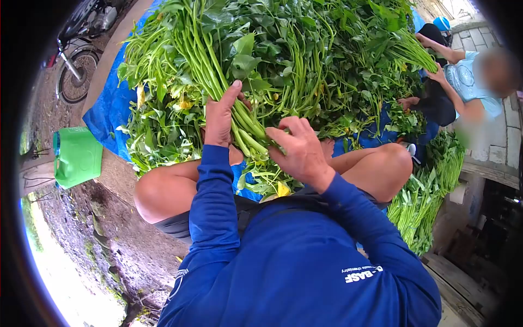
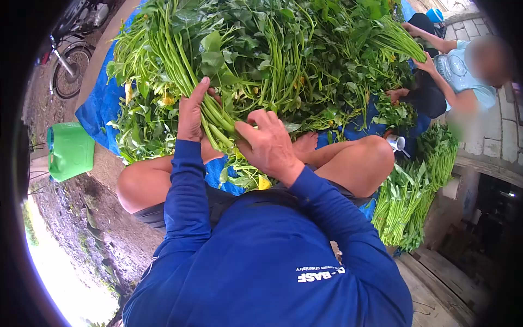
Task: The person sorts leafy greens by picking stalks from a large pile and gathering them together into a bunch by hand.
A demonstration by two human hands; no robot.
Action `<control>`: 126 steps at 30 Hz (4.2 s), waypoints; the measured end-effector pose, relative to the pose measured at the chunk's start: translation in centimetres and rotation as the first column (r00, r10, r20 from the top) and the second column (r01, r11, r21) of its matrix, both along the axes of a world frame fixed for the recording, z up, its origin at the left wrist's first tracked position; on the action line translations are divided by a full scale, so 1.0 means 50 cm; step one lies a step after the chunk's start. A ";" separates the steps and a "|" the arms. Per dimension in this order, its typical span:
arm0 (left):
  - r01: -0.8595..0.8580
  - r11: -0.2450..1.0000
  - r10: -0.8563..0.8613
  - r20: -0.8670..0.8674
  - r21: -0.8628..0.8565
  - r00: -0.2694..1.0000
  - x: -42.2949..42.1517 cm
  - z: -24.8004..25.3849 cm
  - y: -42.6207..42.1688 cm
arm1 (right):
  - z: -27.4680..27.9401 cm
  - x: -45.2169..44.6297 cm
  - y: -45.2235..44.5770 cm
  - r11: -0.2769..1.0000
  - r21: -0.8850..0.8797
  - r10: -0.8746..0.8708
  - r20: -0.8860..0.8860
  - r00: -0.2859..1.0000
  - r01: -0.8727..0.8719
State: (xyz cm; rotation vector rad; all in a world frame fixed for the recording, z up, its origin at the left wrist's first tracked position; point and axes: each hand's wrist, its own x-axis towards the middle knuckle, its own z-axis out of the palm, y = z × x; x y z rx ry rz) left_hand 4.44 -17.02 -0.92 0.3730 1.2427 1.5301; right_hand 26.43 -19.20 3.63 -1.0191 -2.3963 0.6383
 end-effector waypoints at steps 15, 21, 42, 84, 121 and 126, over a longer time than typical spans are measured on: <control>-0.151 0.987 0.156 -0.102 0.047 0.983 0.000 -0.028 -0.006 | 0.005 -0.019 0.032 0.679 -0.725 0.143 0.285 0.948 0.116; -0.091 0.996 0.091 -0.133 0.003 0.987 -0.048 0.015 -0.005 | -0.108 0.064 -0.032 0.801 -0.587 0.410 0.386 0.827 -0.123; -0.162 0.977 0.127 -0.230 -0.141 0.965 -0.065 0.027 0.006 | -0.212 0.106 0.237 0.749 -0.466 -0.496 0.078 0.865 0.471; 0.071 0.988 -0.047 0.173 -0.136 0.984 0.015 -0.090 0.005 | 0.078 -0.134 0.265 0.958 -0.130 -0.284 -0.278 0.918 0.257; 0.000 0.976 0.044 0.193 -0.219 0.980 0.016 -0.080 0.016 | -0.027 -0.100 0.096 0.699 -0.715 -0.364 -0.363 0.857 -0.006; -0.039 0.974 0.071 0.136 -0.224 0.988 0.024 -0.086 0.017 | 0.023 -0.007 0.019 0.766 -0.620 -0.026 -0.297 0.955 -0.172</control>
